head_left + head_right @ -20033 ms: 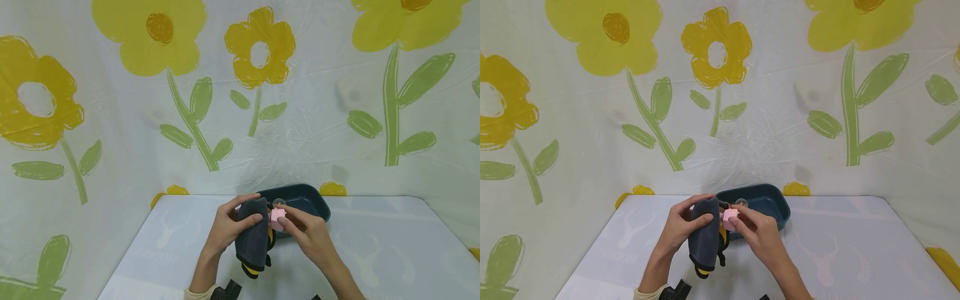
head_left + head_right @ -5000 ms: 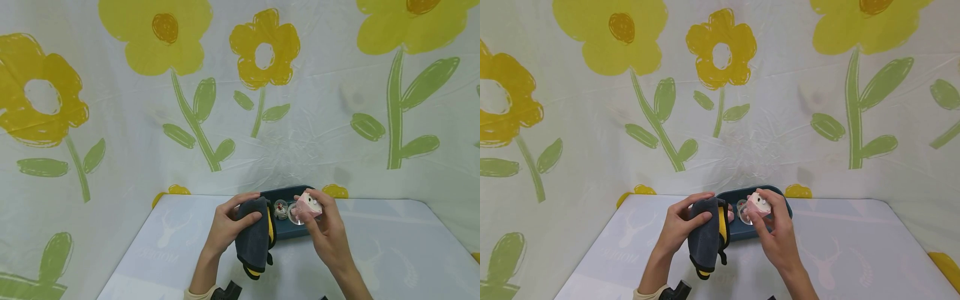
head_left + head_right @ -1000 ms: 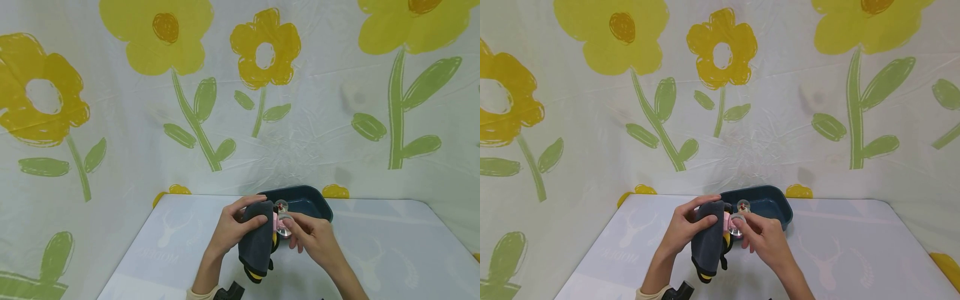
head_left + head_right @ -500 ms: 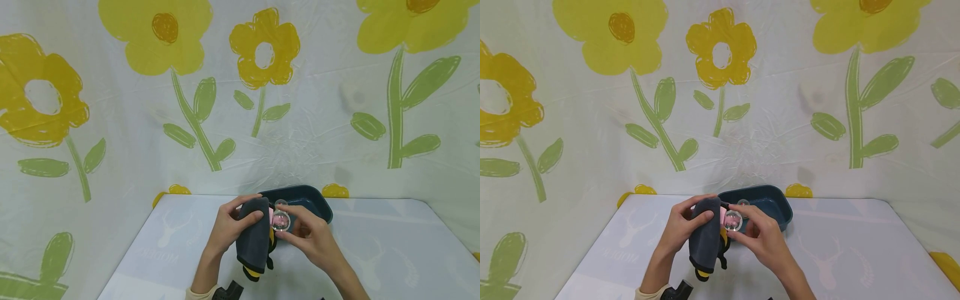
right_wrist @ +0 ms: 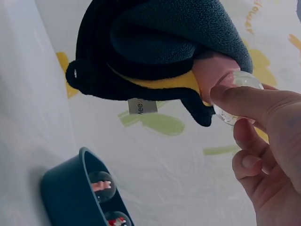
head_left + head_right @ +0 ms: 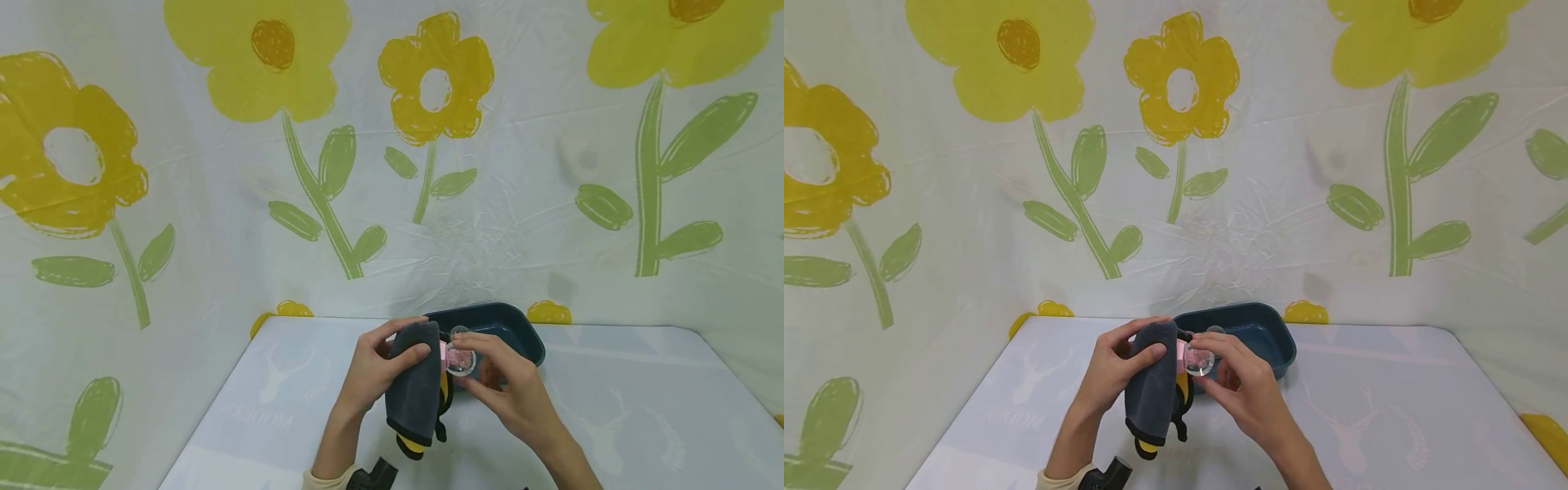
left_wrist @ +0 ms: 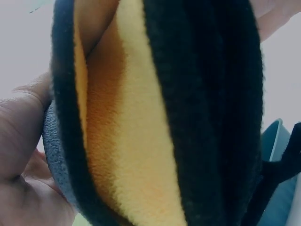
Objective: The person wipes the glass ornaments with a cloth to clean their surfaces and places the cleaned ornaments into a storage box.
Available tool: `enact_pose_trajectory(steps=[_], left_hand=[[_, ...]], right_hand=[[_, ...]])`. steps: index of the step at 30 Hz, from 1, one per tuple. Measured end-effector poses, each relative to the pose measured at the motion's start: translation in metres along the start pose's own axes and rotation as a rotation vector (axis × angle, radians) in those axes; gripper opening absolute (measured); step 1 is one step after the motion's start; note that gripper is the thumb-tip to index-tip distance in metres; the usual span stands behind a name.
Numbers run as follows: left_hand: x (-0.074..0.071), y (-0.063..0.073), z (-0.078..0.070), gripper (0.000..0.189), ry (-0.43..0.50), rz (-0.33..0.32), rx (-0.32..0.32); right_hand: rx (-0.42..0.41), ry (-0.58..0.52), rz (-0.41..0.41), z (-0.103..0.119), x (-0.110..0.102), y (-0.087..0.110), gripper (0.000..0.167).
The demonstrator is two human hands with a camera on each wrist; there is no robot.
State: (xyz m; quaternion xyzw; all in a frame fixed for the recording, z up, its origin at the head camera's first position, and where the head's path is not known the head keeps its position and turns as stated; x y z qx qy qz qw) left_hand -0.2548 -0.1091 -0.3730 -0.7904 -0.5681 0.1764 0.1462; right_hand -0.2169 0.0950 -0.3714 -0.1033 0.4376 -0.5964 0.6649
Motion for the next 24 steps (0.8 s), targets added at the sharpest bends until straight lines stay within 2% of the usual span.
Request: enact_pose_trajectory(steps=[7, 13, 17, 20, 24], left_hand=[[0.002, 0.0, -0.001, 0.038, 0.013, 0.014, 0.016], [0.006, 0.0, -0.004, 0.04, 0.028, 0.04, 0.067], [0.008, -0.001, -0.003, 0.043, -0.001, 0.043, 0.067], [0.011, -0.001, -0.001, 0.043, -0.038, 0.047, 0.059], [0.013, -0.002, -0.001, 0.043, -0.059, 0.052, 0.071]], right_hand=[[0.018, -0.001, 0.004, -0.004, -0.001, 0.001, 0.056], [0.074, 0.081, -0.037, -0.008, -0.001, 0.001, 0.045], [0.187, 0.141, -0.076, -0.012, -0.001, 0.002, 0.023], [0.305, 0.163, -0.065, -0.015, -0.001, 0.002, 0.01], [0.422, 0.201, -0.005, -0.018, 0.0, 0.002, 0.025]])
Point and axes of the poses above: each hand's wrist, its own y-axis away from the middle knuckle, its own x-axis out of the palm, z = x × y, the point moved 5 cm from there along -y, towards the middle knuckle, and after that the axes turned 3 degrees about x, right-handed, at the moved point
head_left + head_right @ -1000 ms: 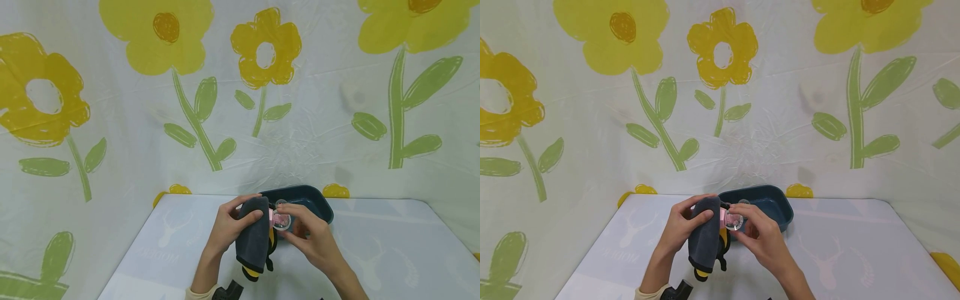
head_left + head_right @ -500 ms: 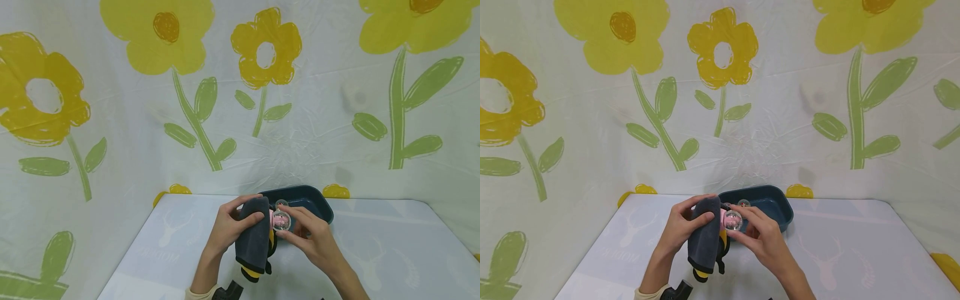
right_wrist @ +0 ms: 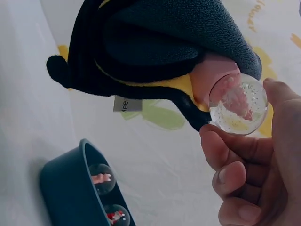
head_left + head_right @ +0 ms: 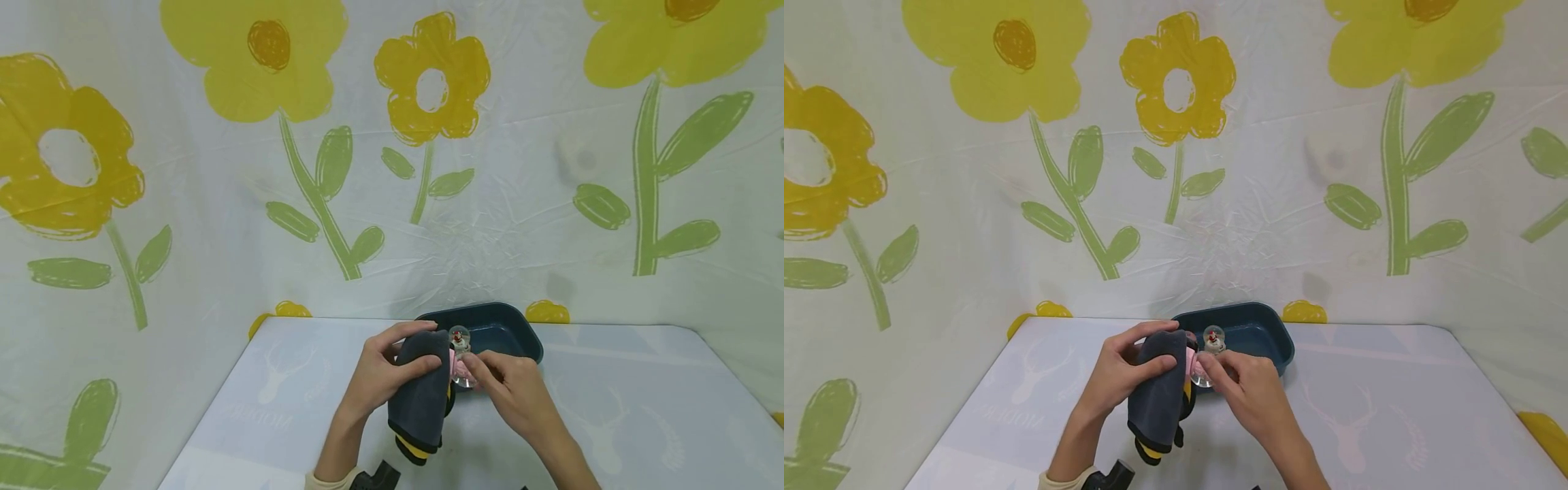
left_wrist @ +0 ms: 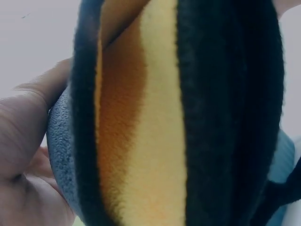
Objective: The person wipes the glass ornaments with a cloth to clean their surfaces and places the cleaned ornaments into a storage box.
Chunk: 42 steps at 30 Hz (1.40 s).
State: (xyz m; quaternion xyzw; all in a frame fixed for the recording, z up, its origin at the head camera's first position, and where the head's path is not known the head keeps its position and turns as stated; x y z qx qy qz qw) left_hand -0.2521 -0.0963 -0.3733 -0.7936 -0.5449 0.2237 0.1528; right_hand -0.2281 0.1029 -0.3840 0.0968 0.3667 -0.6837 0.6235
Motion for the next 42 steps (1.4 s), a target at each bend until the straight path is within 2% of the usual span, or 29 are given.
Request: enact_pose_trajectory(steps=[2, 4, 9, 12, 15, 20, 23, 26, 34, 42], left_hand=[[0.0, 0.0, -0.001, 0.043, -0.005, -0.003, 0.005], [0.0, 0.0, -0.002, 0.044, -0.006, -0.009, 0.005], [-0.001, 0.0, -0.004, 0.045, -0.001, -0.02, -0.001], [-0.002, 0.0, -0.004, 0.044, 0.006, -0.024, -0.017], [-0.003, 0.0, -0.005, 0.044, 0.012, -0.025, -0.016], [-0.005, 0.0, -0.006, 0.043, 0.008, -0.024, -0.01], [-0.006, 0.0, -0.006, 0.042, 0.007, -0.029, -0.011], [-0.007, 0.0, -0.007, 0.042, 0.005, -0.036, -0.013], [-0.006, 0.001, -0.005, 0.043, 0.008, -0.037, -0.02], [-0.007, 0.001, -0.005, 0.044, 0.033, -0.028, 0.004]], right_hand=[[0.026, 0.026, 0.025, -0.001, 0.001, 0.0, 0.033], [0.04, 0.025, 0.043, -0.001, 0.002, 0.0, 0.033], [0.069, -0.049, 0.108, -0.002, 0.006, 0.001, 0.019], [0.053, -0.09, 0.136, -0.001, 0.007, 0.002, 0.018], [-0.03, -0.104, 0.113, 0.001, 0.005, 0.002, 0.023], [-0.214, -0.131, 0.056, 0.005, 0.0, 0.003, 0.046], [-0.299, -0.161, 0.055, 0.006, -0.002, 0.002, 0.054], [-0.368, -0.191, 0.062, 0.009, -0.003, 0.003, 0.055], [-0.458, -0.24, 0.03, 0.014, -0.005, 0.004, 0.054], [-0.505, -0.212, -0.02, 0.016, -0.005, 0.005, 0.061]])
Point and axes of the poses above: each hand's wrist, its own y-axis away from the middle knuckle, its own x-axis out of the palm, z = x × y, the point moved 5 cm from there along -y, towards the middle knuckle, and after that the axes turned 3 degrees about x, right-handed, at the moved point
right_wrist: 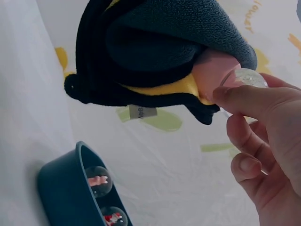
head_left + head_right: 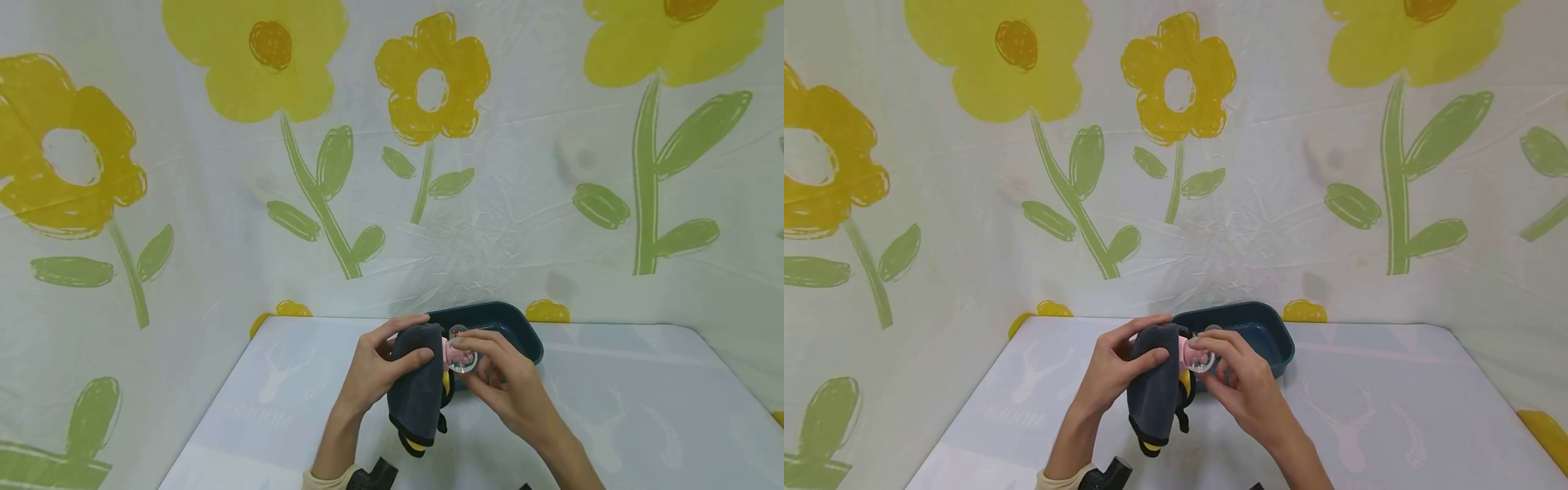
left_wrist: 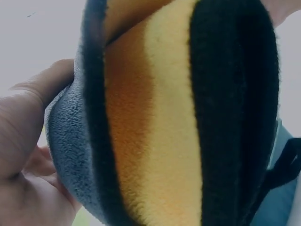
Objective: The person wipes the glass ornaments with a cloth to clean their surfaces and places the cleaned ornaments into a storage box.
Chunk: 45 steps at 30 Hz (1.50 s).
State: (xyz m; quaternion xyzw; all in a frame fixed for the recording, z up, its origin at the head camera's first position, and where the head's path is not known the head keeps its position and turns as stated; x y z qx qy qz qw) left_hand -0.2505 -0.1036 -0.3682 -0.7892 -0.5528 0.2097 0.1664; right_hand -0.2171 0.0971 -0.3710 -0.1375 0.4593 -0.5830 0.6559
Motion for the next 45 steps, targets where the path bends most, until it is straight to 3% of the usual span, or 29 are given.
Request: enact_pose_trajectory(steps=[14, 33, 39, 45], left_hand=[[0.007, 0.003, -0.001, 0.061, 0.1, 0.16, -0.012], [0.005, 0.005, -0.006, 0.063, 0.047, 0.138, 0.071], [0.005, 0.004, -0.008, 0.063, 0.071, 0.159, 0.098], [0.006, 0.004, -0.007, 0.062, 0.034, 0.165, 0.091]], right_hand=[[0.014, 0.007, -0.082, 0.003, -0.005, 0.001, 0.062], [-0.008, 0.01, -0.053, 0.004, -0.006, 0.002, 0.064], [0.077, 0.07, -0.051, -0.002, -0.008, 0.001, 0.059], [0.265, 0.132, -0.031, -0.01, -0.004, 0.003, 0.031]])
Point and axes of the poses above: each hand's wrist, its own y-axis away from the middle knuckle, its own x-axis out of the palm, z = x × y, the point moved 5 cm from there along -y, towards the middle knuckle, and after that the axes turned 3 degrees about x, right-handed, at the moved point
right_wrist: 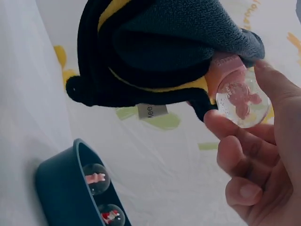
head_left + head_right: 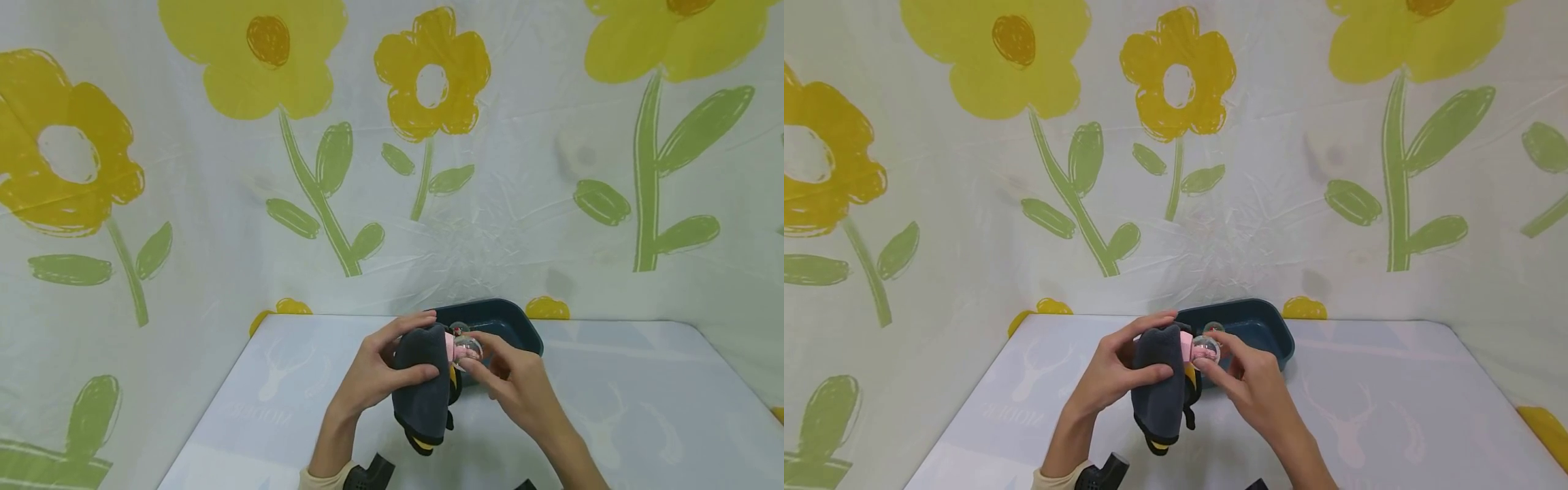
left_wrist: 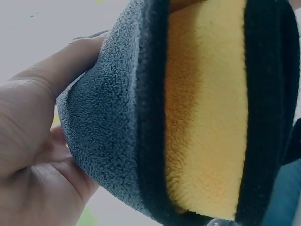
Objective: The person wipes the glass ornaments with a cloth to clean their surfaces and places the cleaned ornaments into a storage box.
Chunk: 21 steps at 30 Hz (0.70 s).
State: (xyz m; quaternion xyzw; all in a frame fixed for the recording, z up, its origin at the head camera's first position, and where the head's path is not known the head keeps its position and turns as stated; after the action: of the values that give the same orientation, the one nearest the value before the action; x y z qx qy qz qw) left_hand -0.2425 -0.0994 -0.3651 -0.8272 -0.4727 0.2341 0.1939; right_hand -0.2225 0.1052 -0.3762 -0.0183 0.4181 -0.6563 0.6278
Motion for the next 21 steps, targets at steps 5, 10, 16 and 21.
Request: enact_pose_trajectory(steps=[5, 10, 16, 21], left_hand=[[0.003, -0.002, -0.001, 0.06, -0.03, 0.018, 0.02], [0.006, -0.003, 0.0, 0.058, -0.043, 0.026, 0.03], [0.005, -0.004, 0.0, 0.055, -0.087, 0.017, 0.029], [0.002, -0.003, 0.0, 0.055, -0.093, -0.001, 0.032]], right_hand=[[0.199, -0.009, 0.065, -0.009, 0.003, 0.0, 0.018], [0.261, -0.002, 0.107, -0.013, 0.003, 0.0, 0.023], [0.255, -0.004, 0.12, -0.011, 0.004, 0.0, 0.02], [0.118, -0.031, 0.092, -0.007, 0.002, 0.0, 0.021]])
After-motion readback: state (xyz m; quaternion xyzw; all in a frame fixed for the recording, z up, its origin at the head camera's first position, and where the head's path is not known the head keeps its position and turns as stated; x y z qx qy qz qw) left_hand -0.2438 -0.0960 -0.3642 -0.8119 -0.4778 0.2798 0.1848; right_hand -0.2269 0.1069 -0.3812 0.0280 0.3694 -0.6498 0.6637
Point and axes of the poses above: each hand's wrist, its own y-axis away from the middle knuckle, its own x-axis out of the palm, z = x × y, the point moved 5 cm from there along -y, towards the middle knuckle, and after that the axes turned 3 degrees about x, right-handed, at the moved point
